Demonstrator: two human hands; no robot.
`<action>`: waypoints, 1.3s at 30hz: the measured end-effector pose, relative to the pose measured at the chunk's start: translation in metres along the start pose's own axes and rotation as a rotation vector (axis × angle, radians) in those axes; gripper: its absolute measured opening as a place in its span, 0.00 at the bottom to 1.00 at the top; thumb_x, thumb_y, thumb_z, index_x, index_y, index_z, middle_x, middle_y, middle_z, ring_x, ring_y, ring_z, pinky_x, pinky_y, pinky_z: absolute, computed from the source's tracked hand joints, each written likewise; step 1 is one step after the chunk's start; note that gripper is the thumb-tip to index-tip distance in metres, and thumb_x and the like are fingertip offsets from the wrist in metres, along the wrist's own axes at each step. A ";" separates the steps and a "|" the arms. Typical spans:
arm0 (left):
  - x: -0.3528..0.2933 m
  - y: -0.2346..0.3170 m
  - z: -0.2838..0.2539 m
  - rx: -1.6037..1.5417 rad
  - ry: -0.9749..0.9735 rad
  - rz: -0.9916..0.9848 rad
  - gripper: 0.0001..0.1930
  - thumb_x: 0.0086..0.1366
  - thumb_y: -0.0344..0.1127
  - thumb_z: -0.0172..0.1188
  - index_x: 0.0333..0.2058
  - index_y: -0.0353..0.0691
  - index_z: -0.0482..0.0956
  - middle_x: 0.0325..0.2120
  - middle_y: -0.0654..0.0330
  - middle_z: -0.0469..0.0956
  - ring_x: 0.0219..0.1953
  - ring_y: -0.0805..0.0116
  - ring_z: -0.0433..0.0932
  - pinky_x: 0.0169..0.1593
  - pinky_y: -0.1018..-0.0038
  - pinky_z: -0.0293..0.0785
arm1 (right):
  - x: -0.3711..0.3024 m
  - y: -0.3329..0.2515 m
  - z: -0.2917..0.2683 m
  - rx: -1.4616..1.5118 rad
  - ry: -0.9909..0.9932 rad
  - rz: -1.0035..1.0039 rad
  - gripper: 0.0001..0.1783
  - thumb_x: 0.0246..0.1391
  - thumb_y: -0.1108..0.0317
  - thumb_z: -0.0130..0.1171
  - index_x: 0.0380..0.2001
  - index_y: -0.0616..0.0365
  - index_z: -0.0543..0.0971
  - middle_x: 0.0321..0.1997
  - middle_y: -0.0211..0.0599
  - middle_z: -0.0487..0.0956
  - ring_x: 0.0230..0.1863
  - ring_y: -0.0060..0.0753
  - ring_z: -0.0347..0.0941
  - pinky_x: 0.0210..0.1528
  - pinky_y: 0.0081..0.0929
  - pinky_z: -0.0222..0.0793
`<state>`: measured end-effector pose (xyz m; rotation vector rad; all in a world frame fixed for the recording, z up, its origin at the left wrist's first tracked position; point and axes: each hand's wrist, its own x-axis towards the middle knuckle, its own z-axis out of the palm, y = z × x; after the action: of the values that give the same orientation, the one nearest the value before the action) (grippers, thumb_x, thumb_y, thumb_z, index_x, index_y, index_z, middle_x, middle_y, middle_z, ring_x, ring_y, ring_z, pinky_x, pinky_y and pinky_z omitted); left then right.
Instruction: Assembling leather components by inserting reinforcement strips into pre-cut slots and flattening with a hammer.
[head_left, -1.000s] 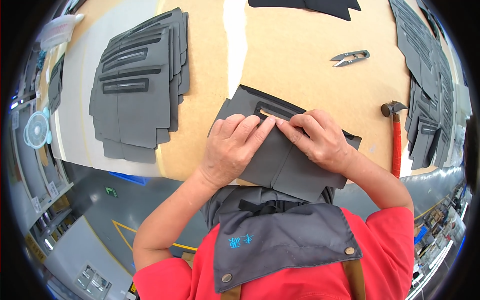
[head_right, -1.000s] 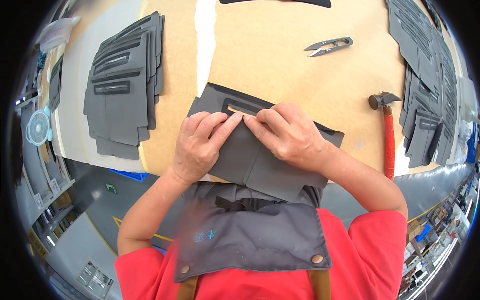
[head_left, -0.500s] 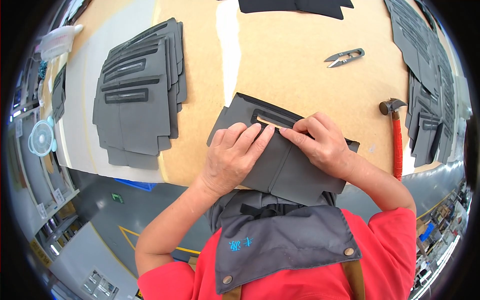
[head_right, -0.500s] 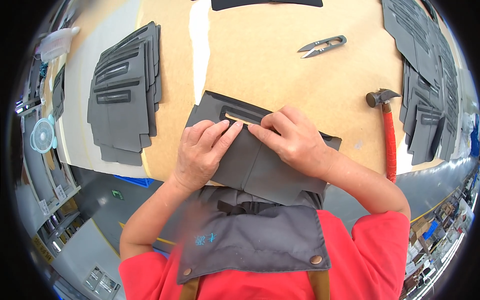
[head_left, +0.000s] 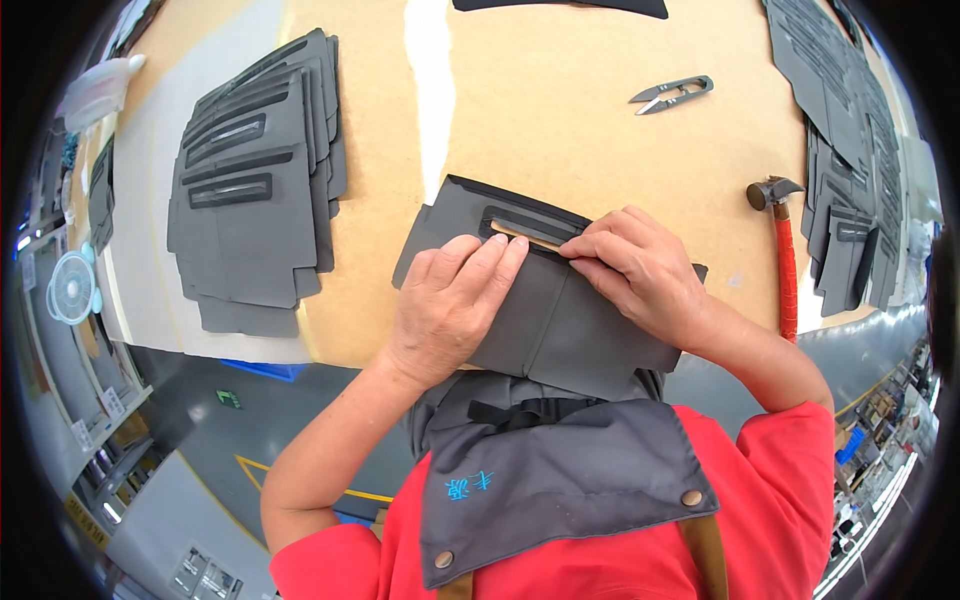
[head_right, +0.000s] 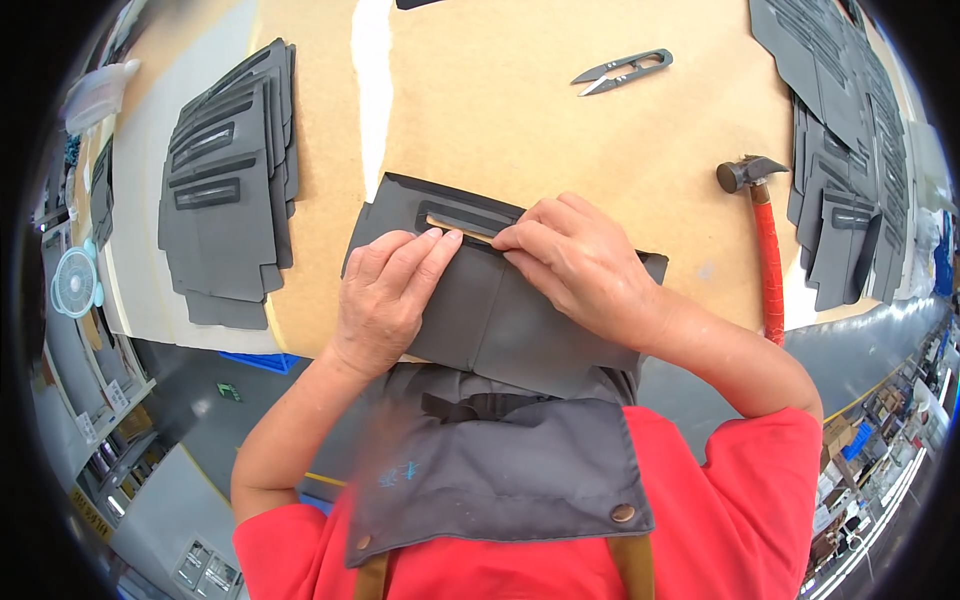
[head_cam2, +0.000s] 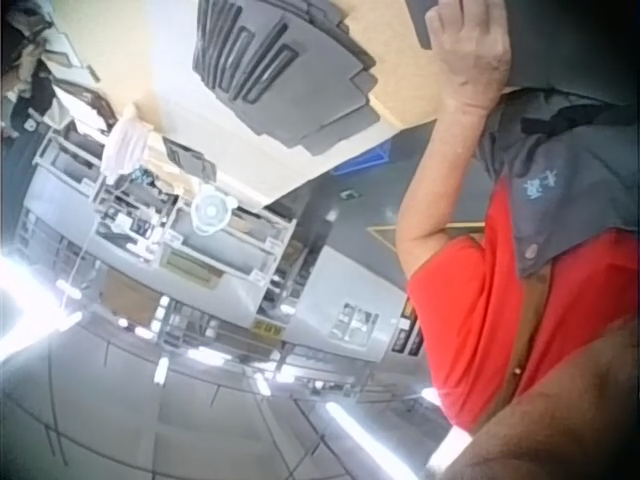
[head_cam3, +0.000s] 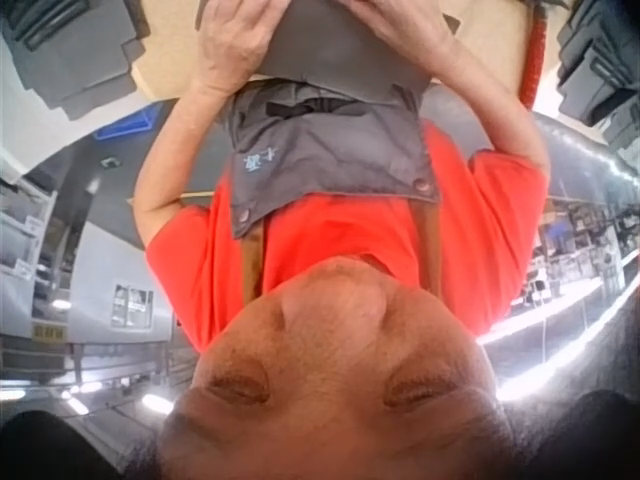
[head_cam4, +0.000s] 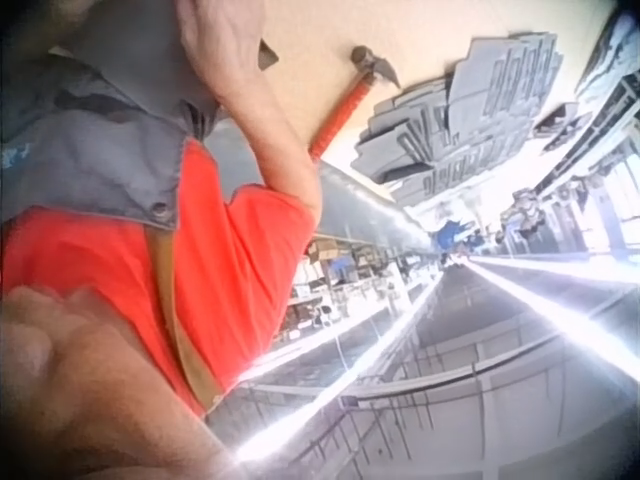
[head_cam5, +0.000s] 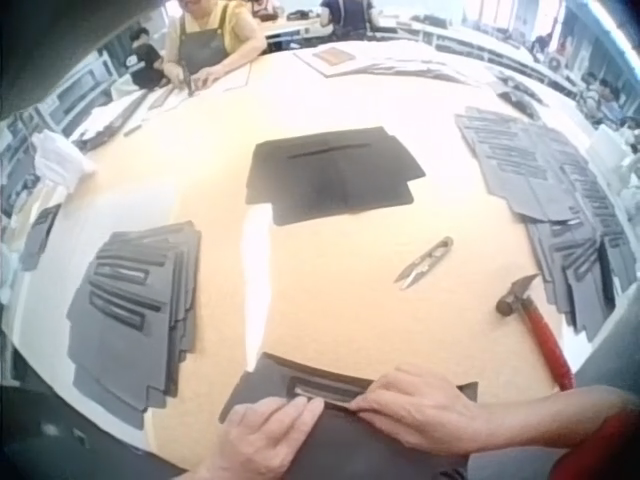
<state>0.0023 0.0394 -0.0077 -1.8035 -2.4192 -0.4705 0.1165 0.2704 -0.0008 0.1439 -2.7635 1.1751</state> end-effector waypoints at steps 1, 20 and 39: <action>0.000 0.000 0.000 -0.006 0.008 -0.005 0.25 0.57 0.31 0.62 0.56 0.44 0.81 0.49 0.65 0.76 0.49 0.66 0.75 0.49 0.69 0.70 | -0.002 0.001 0.002 -0.020 0.056 -0.043 0.16 0.46 0.77 0.69 0.41 0.57 0.83 0.36 0.34 0.78 0.34 0.39 0.73 0.38 0.34 0.73; 0.004 0.024 -0.009 -0.011 -0.108 -0.023 0.25 0.62 0.31 0.58 0.59 0.39 0.78 0.53 0.56 0.75 0.58 0.60 0.73 0.59 0.63 0.69 | -0.018 0.008 0.004 -0.215 0.060 -0.242 0.20 0.42 0.74 0.63 0.43 0.62 0.82 0.37 0.37 0.78 0.36 0.39 0.74 0.37 0.32 0.74; 0.005 0.048 -0.004 -0.055 -0.073 -0.021 0.24 0.61 0.28 0.58 0.57 0.31 0.77 0.54 0.51 0.75 0.59 0.55 0.74 0.62 0.62 0.73 | -0.034 0.008 0.003 -0.301 0.080 -0.277 0.21 0.41 0.73 0.63 0.44 0.61 0.84 0.38 0.33 0.78 0.35 0.33 0.74 0.36 0.30 0.73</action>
<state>0.0459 0.0555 0.0064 -1.8507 -2.4992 -0.4854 0.1485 0.2749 -0.0139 0.4205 -2.6985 0.6757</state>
